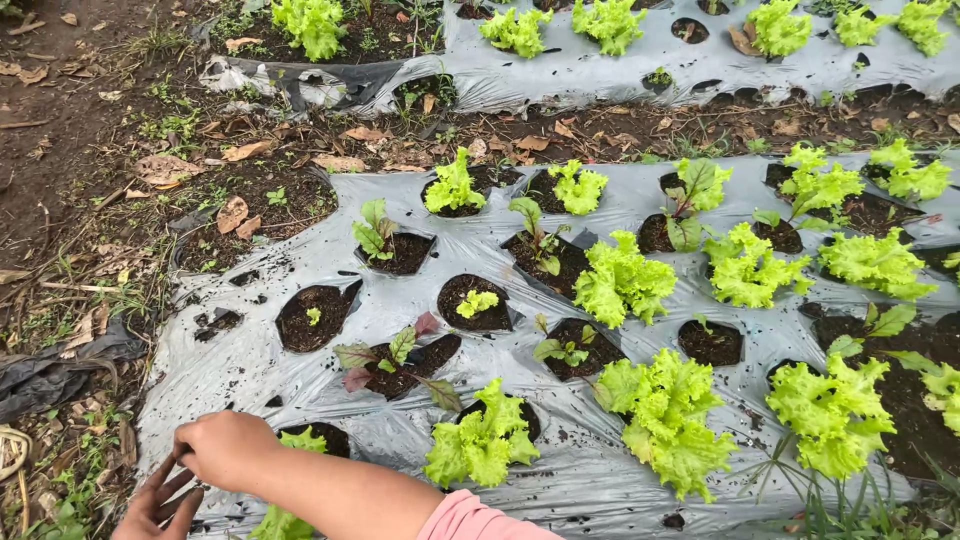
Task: The person weeds a garden bed by hand, pulling small unwanted plants from the soil around young lettuce and chard seedlings. The person works along rows covered with plastic mulch, removing weeds from both the soil and the edges of the plastic.
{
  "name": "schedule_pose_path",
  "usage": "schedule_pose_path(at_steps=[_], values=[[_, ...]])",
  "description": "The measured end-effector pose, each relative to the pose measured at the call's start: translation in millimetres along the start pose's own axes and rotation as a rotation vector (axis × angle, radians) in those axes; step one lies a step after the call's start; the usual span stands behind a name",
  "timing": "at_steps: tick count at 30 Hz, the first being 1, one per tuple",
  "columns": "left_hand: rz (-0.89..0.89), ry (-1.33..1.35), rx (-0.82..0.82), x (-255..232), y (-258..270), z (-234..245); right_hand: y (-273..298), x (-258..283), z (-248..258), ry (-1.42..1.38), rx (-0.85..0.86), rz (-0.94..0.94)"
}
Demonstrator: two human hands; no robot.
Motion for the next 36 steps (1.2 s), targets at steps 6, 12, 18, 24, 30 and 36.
schedule_pose_path(at_steps=[6, 12, 18, 24, 30, 36], values=[[-0.272, 0.242, -0.161, 56, -1, -30, 5, -7, 15, 0.048, -0.022, -0.011], [0.018, 0.184, -0.041, 78, -7, -32, 14, 6, 28, 0.026, -0.037, -0.001], [0.329, 0.533, 0.205, 78, -35, -48, 27, -7, 50, 0.015, 0.035, -0.064], [-0.164, 0.284, -0.221, 15, 25, -46, 28, -48, 47, 0.048, -0.056, -0.087], [0.034, 0.318, -0.032, -26, 20, -68, 29, -74, 40, 0.041, -0.138, 0.015], [-0.061, 0.314, 0.049, -25, -14, -82, 30, -84, 39, 0.112, -0.130, 0.008]])
Point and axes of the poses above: each hand's wrist, its own y-axis away from the middle knuckle, its own z-axis out of the back of the hand, x = y × z, the point moved 6 cm from there along -y, towards the middle knuckle, and after that the axes turned 6 degrees about z, right-handed, at the moved point
